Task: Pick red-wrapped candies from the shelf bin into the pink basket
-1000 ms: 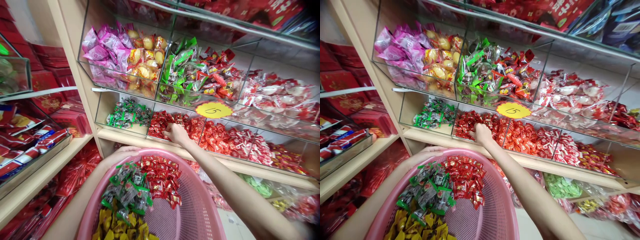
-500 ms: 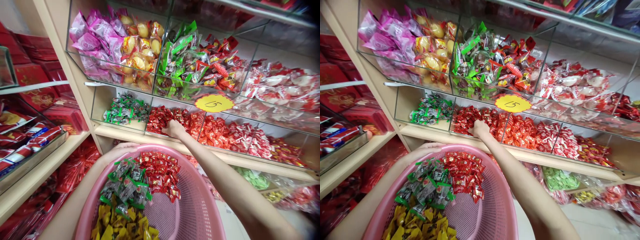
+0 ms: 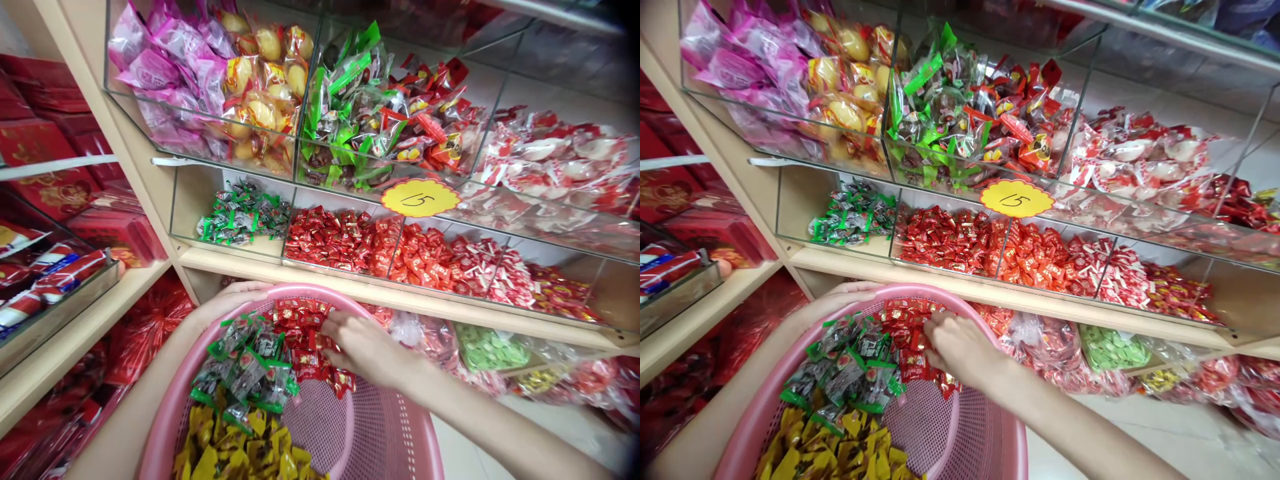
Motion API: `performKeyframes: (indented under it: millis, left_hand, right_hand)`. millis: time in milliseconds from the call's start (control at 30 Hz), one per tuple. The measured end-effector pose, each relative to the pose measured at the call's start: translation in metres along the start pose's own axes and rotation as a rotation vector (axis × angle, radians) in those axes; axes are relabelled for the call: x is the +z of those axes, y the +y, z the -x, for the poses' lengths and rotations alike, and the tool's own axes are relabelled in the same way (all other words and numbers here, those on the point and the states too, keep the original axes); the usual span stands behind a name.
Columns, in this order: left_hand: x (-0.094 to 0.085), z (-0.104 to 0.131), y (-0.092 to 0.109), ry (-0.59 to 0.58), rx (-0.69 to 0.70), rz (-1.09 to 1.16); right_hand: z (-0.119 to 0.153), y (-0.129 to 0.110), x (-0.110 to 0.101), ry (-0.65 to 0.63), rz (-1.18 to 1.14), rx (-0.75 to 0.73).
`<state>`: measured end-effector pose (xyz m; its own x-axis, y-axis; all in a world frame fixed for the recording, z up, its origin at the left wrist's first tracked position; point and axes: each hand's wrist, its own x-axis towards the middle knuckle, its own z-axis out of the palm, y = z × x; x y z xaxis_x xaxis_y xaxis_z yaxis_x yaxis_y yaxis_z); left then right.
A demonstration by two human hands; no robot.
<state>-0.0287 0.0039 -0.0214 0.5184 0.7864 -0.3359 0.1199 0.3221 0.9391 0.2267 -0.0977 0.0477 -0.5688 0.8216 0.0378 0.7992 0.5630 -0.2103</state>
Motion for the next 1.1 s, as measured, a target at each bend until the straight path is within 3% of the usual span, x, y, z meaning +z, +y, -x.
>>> performKeyframes:
  millis: [167, 433, 967, 1100]
  left_hand:
    - [-0.001, 0.000, -0.001, 0.016, 0.019, -0.002]
    - [-0.001, -0.004, -0.008, 0.023, 0.035, 0.055]
    - [-0.003, -0.002, -0.006, 0.025, 0.056, 0.018]
    - [-0.002, -0.001, -0.005, 0.033, 0.060, 0.022]
  right_hand:
    - [0.000, -0.015, 0.044, -0.119, 0.250, -0.038]
    - [-0.013, -0.019, 0.066, -0.044, 0.407, -0.103]
    - [-0.013, -0.015, 0.072, -0.025, 0.432, -0.091]
    - [-0.011, -0.024, 0.063, -0.042, 0.385, -0.086]
